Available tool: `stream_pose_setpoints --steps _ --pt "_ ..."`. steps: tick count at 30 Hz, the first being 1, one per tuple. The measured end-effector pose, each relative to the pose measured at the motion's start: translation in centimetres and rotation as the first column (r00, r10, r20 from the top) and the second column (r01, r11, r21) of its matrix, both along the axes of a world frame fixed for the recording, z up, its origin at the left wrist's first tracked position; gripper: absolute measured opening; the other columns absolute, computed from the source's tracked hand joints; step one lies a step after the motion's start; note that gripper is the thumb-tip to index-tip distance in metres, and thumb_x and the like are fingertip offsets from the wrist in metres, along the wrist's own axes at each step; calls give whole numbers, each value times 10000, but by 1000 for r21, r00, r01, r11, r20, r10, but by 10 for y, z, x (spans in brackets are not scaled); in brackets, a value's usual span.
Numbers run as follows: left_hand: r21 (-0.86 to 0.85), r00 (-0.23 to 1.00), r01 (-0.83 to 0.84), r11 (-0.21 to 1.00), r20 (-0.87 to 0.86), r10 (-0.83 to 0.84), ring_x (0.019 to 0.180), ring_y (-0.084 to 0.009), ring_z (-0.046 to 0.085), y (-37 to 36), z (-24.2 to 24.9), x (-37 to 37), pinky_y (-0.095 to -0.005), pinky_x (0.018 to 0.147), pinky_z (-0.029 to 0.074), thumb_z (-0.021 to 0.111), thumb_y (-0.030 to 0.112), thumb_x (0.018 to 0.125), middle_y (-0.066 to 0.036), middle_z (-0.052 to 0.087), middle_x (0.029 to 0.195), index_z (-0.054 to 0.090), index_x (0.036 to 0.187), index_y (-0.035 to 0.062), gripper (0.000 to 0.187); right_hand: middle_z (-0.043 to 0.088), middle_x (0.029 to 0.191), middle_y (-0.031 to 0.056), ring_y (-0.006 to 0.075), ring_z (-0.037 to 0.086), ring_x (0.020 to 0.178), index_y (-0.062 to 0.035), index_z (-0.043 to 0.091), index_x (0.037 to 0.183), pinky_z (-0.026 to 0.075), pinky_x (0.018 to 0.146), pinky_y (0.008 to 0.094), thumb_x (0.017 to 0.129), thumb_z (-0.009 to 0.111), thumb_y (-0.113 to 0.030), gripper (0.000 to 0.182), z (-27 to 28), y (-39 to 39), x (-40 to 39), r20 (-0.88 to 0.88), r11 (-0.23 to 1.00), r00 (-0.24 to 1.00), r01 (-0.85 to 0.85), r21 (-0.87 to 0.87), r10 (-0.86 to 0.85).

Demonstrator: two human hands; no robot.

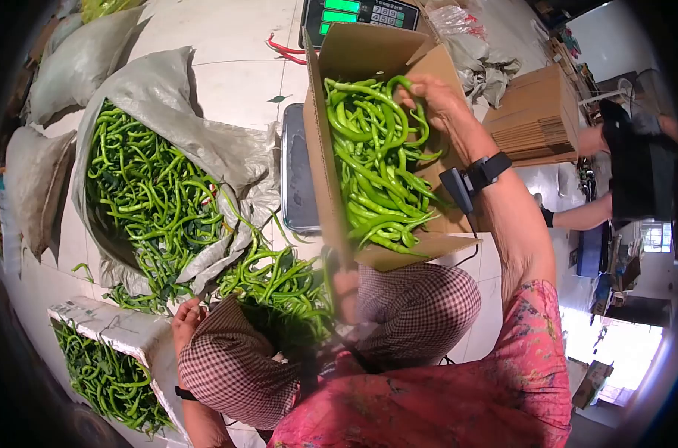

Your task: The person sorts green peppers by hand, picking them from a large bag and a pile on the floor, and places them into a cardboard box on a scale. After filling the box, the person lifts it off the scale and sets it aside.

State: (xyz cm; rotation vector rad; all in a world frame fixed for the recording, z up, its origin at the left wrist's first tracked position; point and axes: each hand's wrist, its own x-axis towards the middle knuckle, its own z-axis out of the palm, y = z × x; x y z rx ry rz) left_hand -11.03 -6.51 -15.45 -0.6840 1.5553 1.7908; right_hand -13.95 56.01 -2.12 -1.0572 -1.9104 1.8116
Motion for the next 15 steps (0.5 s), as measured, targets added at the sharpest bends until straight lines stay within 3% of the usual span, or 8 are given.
stream_pose_setpoints --steps 3,7,8,9,12,13,15 --pt "-26 999 0 1000 33 1 714 -142 582 1 -5 -1 -266 661 498 585 79 913 -57 619 803 605 1084 17 182 577 1112 209 257 631 972 84 363 1320 575 777 299 932 441 45 398 -12 10 -1 28 955 995 -86 -284 98" --pt "-100 998 62 993 34 -59 704 -139 580 -7 -14 -1 -259 648 489 578 90 916 -51 620 799 621 1054 15 163 551 1171 219 270 617 1023 96 346 1334 576 804 311 947 445 21 406 -17 30 -2 -112 894 971 -237 -381 209" --pt "-65 998 66 996 11 -66 702 -138 579 -8 -15 0 -258 644 485 571 90 919 -50 620 797 627 1035 10 151 541 1183 232 281 606 1047 106 340 1333 570 839 325 953 434 23 400 -5 22 -3 -83 940 987 -157 -304 138" --pt "-61 998 69 996 11 -68 702 -138 579 -7 -14 1 -258 644 485 571 90 919 -50 620 797 627 1035 10 151 541 1183 232 281 606 1047 106 340 1333 570 839 325 953 434 23 400 3 20 -5 -82 941 987 -155 -301 136" --pt "-80 999 15 997 33 -12 680 -131 568 -4 -12 3 -249 629 477 570 93 918 -45 614 780 624 1031 16 147 431 1314 234 292 506 1199 127 309 1352 494 1007 353 957 429 27 425 14 22 -8 -201 937 979 -90 -337 22" --pt "-76 999 15 997 33 -13 680 -131 568 -3 -13 3 -249 629 477 570 93 918 -45 614 780 624 1031 16 147 431 1314 234 292 506 1199 127 309 1352 494 1007 353 957 429 27 425 13 24 -10 -202 939 979 -90 -333 22" --pt "-88 999 23 996 41 -20 668 -125 559 -2 -15 3 -249 620 471 574 97 918 -42 610 775 619 1032 16 147 555 1160 225 273 614 1031 103 377 1307 552 889 332 945 415 50 367 12 22 -12 -280 939 956 -11 -343 -91"
